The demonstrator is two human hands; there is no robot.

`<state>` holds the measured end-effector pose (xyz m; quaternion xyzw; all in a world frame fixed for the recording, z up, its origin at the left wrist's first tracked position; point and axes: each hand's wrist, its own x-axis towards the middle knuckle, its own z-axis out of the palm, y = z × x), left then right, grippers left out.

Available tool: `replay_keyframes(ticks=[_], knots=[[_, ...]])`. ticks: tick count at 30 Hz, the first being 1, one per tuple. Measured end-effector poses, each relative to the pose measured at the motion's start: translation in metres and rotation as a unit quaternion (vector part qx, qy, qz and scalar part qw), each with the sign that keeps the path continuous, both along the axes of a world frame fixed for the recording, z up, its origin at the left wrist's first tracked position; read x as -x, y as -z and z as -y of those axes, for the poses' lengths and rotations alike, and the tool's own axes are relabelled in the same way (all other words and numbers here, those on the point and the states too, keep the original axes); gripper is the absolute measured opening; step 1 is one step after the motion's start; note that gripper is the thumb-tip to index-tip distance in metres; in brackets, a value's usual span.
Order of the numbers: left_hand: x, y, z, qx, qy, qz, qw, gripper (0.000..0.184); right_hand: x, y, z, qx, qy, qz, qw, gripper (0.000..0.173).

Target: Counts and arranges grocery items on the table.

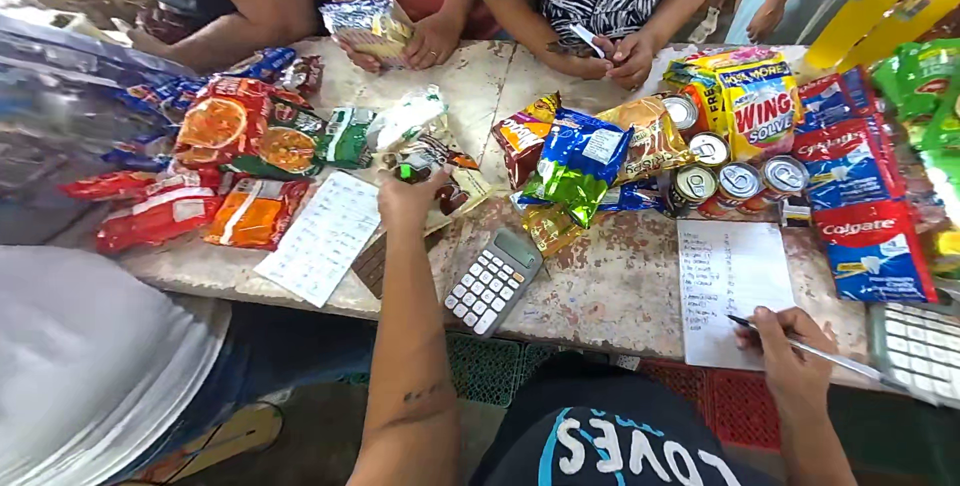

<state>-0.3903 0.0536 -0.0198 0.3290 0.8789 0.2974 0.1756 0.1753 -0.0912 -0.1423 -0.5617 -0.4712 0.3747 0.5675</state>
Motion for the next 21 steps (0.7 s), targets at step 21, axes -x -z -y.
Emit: replay_keyframes(ticks=[21], knots=[[-0.07,-0.078,0.027,-0.287,-0.019,0.115,0.951,0.05,0.04,-0.034,-0.002,-0.1,-0.018,0.099,0.99,0.026]])
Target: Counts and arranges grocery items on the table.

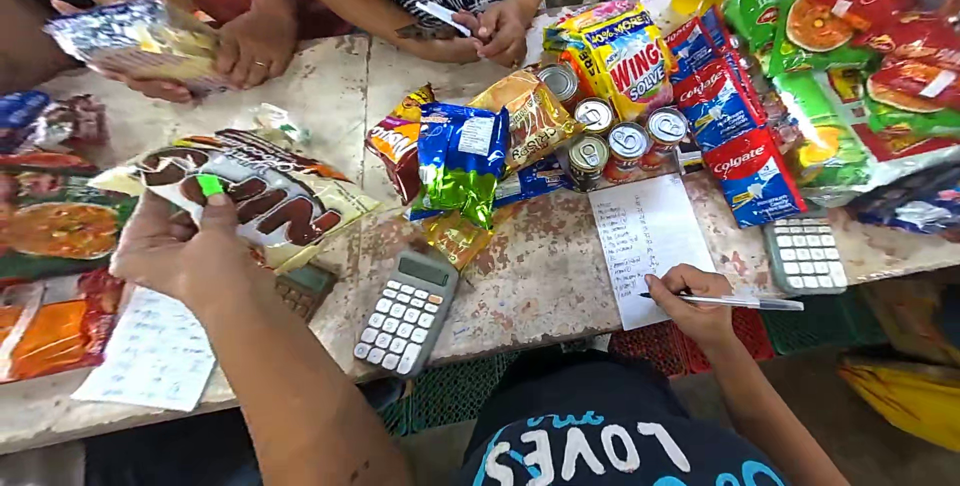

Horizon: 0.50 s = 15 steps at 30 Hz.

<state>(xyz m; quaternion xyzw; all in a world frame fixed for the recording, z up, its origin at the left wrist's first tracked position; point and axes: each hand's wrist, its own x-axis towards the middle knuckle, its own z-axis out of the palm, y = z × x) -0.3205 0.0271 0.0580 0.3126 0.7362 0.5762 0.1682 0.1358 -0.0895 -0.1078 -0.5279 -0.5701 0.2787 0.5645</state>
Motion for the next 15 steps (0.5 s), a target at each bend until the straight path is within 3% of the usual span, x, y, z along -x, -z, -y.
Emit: replay_keyframes(ticks=[3,4,15], knots=[[0.104,0.085,-0.021,-0.1,0.111,-0.078,0.986,0.057,0.011,0.007,-0.006,-0.042,-0.027,0.002,0.999,0.029],[0.116,0.095,-0.026,-0.111,0.114,-0.066,0.985,0.058,0.014,0.013,-0.007,-0.045,-0.033,0.003,0.998,0.03],[0.104,0.083,-0.021,-0.124,0.089,-0.024,0.988,0.052,0.015,0.034,-0.005,-0.025,-0.039,0.051,0.998,0.034]])
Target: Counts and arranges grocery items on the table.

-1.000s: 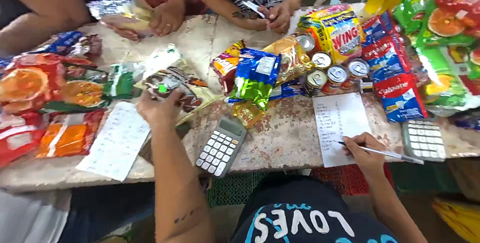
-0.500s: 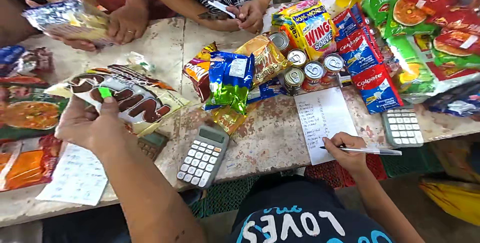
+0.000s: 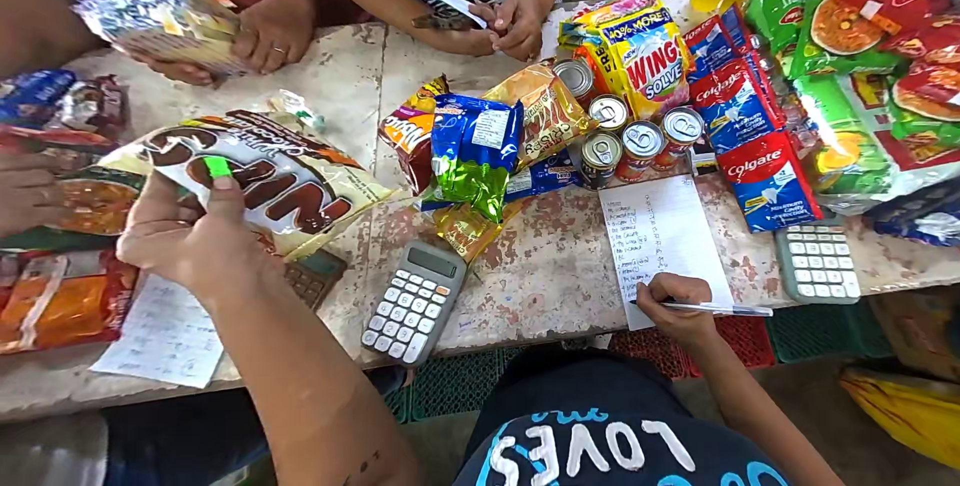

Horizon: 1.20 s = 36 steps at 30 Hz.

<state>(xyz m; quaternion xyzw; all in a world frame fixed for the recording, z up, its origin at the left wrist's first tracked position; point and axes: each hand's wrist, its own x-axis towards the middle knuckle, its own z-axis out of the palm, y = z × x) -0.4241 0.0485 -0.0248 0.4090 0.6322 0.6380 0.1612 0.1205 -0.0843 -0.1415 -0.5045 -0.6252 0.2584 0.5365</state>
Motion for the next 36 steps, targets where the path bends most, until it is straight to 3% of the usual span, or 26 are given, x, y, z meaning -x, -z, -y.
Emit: replay_keyframes(ticks=[3,9,25,31,36], knots=[[-0.011,-0.011,0.002,-0.004,-0.005,0.004,1.0,0.052,0.0,0.007,0.001,-0.018,0.009,0.04,0.999,0.035],[-0.011,-0.009,-0.001,-0.018,0.001,0.005,1.0,0.051,-0.003,-0.006,0.0,-0.018,0.009,-0.015,1.0,0.032],[-0.03,-0.02,0.005,-0.021,0.014,0.029,0.999,0.048,-0.001,0.0,0.001,-0.012,0.038,0.043,0.998,0.035],[-0.003,0.002,0.007,-0.039,0.008,0.032,0.999,0.047,0.0,0.0,0.002,-0.022,0.042,0.038,0.998,0.035],[-0.018,-0.012,0.022,-0.075,0.077,0.057,0.993,0.04,-0.002,0.0,0.0,-0.024,0.042,0.012,0.999,0.035]])
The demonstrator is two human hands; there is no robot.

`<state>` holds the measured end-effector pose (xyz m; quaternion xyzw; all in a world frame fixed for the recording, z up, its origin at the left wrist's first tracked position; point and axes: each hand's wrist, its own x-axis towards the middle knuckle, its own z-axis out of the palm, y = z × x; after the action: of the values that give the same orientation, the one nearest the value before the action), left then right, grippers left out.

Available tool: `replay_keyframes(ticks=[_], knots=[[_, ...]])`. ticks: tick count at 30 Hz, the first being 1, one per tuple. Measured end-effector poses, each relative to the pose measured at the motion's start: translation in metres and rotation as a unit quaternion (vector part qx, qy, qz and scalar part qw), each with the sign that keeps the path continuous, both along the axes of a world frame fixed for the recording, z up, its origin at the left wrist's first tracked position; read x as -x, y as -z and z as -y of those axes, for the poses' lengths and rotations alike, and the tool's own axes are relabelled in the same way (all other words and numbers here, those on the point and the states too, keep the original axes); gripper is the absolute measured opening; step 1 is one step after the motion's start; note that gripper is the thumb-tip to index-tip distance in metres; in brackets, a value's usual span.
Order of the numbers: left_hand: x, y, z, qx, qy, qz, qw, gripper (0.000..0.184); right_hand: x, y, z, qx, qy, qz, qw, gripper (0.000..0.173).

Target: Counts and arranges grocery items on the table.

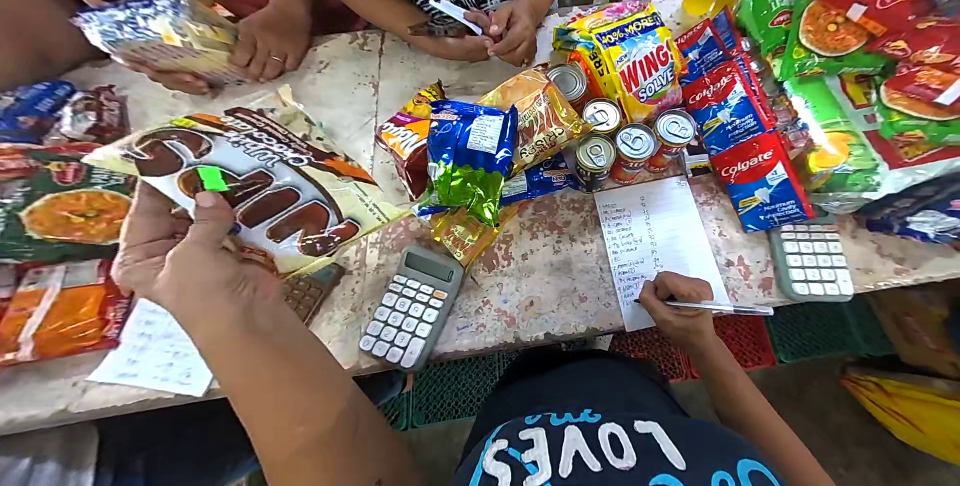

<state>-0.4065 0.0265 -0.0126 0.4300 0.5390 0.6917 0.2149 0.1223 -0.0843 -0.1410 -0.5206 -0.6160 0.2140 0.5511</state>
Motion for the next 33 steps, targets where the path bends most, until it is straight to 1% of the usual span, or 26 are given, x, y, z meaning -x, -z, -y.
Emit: replay_keyframes(ticks=[2,5,7,9,10,11,14,19,21,24,26,30,33], knots=[[-0.019,-0.014,0.009,-0.007,0.013,0.022,1.0,0.037,0.0,0.002,0.001,-0.002,0.004,0.013,1.0,0.035],[-0.017,-0.014,0.018,-0.033,0.059,0.041,0.997,0.035,-0.001,0.006,0.001,0.003,-0.005,0.017,1.0,0.035],[-0.012,-0.011,0.022,-0.033,0.099,0.045,0.993,0.032,-0.003,0.007,0.002,0.007,-0.001,0.024,1.0,0.034],[-0.028,-0.019,0.029,-0.029,0.121,0.04,0.991,0.029,-0.008,0.014,0.004,0.006,-0.006,0.025,1.0,0.032],[-0.041,-0.025,0.033,-0.026,0.116,0.034,0.992,0.027,-0.011,0.019,0.004,0.008,-0.017,0.018,1.0,0.031],[-0.049,-0.028,0.035,-0.032,0.121,0.034,0.992,0.029,-0.014,0.023,0.004,0.01,-0.029,0.01,0.999,0.03],[-0.05,-0.021,0.037,-0.062,0.165,0.03,0.984,0.035,-0.02,0.033,0.004,0.002,-0.029,0.017,0.999,0.03],[-0.048,-0.015,0.036,-0.068,0.214,0.05,0.973,0.035,-0.025,0.044,0.003,0.002,-0.035,0.046,0.998,0.033],[-0.048,-0.015,0.035,-0.076,0.225,0.057,0.97,0.034,-0.026,0.039,0.001,0.018,-0.035,0.029,0.999,0.031],[-0.05,-0.016,0.034,-0.076,0.228,0.058,0.969,0.035,-0.031,0.027,-0.001,0.053,-0.024,-0.067,0.996,0.026],[-0.052,-0.016,0.033,-0.076,0.228,0.057,0.969,0.037,-0.038,0.023,0.0,0.061,-0.002,-0.096,0.993,0.026],[-0.055,-0.017,0.033,-0.064,0.228,0.049,0.97,0.039,-0.071,0.02,0.001,0.06,0.014,-0.091,0.994,0.024],[-0.055,-0.022,0.038,-0.03,0.212,0.01,0.977,0.038,-0.086,0.02,0.001,0.046,0.015,-0.081,0.996,0.023]])
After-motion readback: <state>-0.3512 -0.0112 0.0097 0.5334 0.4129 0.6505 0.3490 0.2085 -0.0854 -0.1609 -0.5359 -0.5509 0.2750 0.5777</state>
